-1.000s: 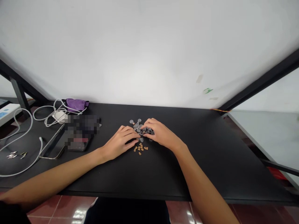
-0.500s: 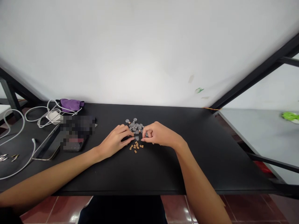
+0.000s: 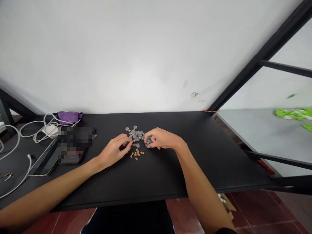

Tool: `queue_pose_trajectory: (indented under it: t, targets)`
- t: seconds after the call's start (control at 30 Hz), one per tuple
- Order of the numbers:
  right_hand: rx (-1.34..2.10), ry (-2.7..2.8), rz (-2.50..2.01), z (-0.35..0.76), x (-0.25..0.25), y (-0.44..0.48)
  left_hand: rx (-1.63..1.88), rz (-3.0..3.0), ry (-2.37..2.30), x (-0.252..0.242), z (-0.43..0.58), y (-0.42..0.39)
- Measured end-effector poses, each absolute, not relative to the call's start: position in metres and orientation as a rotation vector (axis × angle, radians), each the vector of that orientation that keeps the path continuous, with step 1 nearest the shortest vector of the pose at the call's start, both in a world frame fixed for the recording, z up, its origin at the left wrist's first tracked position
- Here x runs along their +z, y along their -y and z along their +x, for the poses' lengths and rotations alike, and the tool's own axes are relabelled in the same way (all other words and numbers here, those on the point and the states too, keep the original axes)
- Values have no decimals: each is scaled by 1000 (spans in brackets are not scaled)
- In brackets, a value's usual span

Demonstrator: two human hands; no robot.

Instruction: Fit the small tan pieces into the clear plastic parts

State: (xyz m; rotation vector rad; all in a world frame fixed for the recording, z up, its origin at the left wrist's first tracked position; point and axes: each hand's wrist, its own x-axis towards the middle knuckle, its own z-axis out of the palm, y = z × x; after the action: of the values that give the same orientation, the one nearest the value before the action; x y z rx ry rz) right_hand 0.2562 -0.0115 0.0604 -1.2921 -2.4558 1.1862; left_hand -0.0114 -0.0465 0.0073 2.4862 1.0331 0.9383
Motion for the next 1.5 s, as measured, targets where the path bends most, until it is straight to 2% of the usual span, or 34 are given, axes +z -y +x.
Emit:
queue_pose_trajectory:
  t: [0.33,0.57,0.73,1.0,1.2,1.5]
  targets:
    - [1311,2170,-1053,224,54,21,1023,2695,-789,1,-12,47]
    - [1350,2073,-993,219,51,20,1252,2484,-811,0,-12,45]
    - [1403,2341,-1148,242,61,14,1405,2247,-939,3,-12,39]
    - [1517,2500,-1176,244,57,12,1399,2183,-944,6,-13,38]
    - [1459,2473,-1137,239,52,12,1456,2218,-921,8,-13,40]
    - [1253,1963,-948,225,56,19,1458,2227,-820,4,-13,39]
